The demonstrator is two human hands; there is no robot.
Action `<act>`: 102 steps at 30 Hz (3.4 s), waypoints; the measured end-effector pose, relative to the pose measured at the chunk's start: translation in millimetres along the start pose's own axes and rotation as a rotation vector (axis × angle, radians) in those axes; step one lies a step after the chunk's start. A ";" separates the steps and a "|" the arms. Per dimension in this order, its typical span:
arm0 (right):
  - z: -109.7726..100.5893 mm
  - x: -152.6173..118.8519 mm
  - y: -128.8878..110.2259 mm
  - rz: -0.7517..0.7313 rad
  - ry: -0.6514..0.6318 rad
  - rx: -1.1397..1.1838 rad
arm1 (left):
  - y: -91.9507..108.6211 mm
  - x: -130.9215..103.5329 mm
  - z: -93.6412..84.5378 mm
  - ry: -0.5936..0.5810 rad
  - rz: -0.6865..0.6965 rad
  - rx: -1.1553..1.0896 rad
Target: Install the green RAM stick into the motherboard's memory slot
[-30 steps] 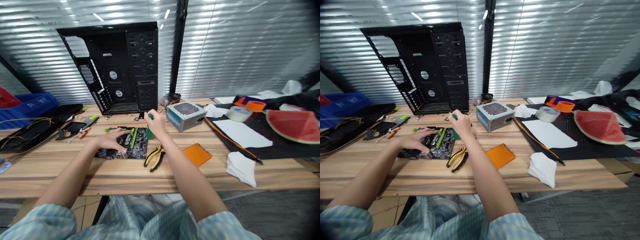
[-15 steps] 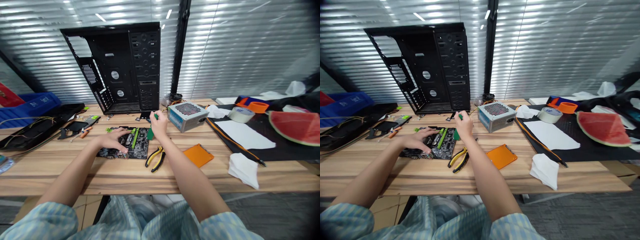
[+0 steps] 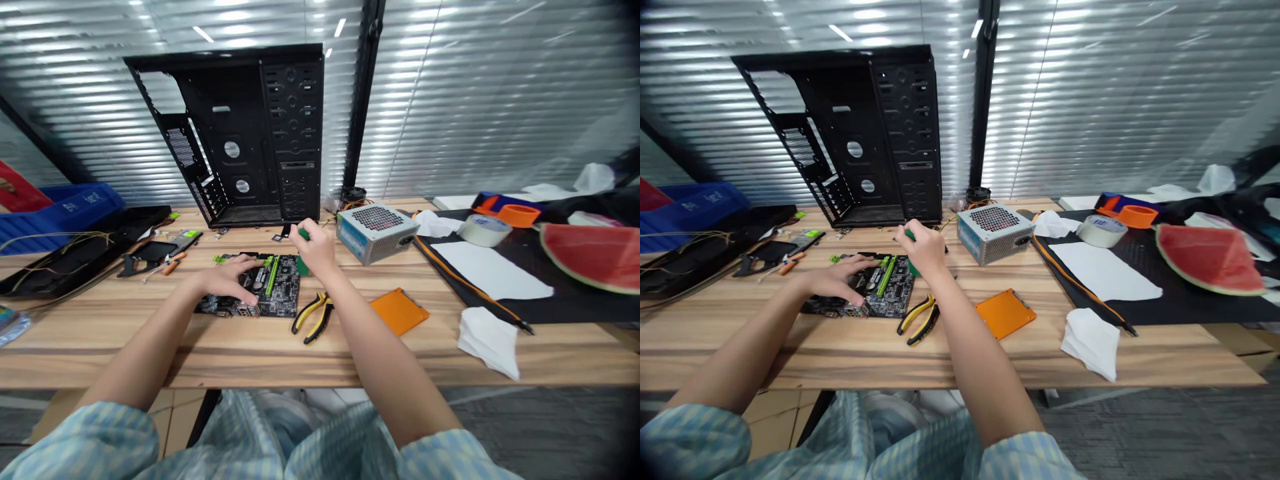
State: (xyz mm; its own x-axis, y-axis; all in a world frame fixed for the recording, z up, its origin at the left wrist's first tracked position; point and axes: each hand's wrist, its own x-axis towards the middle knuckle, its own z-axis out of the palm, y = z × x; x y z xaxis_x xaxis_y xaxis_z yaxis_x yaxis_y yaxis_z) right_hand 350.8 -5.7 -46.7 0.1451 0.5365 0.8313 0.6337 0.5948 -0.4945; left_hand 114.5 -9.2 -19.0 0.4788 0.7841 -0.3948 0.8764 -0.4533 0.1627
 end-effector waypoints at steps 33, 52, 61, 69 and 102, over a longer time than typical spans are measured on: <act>11.6 -15.2 -20.0 -0.285 0.065 -0.458 | 13.2 -5.8 -1.7 0.001 0.002 0.026; -1.4 -6.6 -24.3 0.215 0.025 -0.297 | 26.8 -10.0 6.7 0.039 -0.082 0.018; -2.4 -3.8 -30.0 0.258 -0.052 -0.217 | 21.9 -6.4 9.4 0.045 -0.052 0.014; -2.6 -3.1 -32.8 0.096 -0.312 -0.315 | 22.6 -6.8 9.0 0.042 -0.058 0.010; -4.3 2.0 -14.3 -0.040 -0.549 0.073 | 27.5 -10.6 5.8 0.046 -0.068 0.013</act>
State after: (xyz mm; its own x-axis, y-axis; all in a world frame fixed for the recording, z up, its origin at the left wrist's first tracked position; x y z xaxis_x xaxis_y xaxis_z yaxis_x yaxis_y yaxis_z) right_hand 345.3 -15.7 -36.9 -0.3071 0.7345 0.6052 0.5739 0.6502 -0.4979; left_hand 133.2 -32.5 -15.7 0.4206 0.8317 -0.3625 0.9062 -0.4038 0.1251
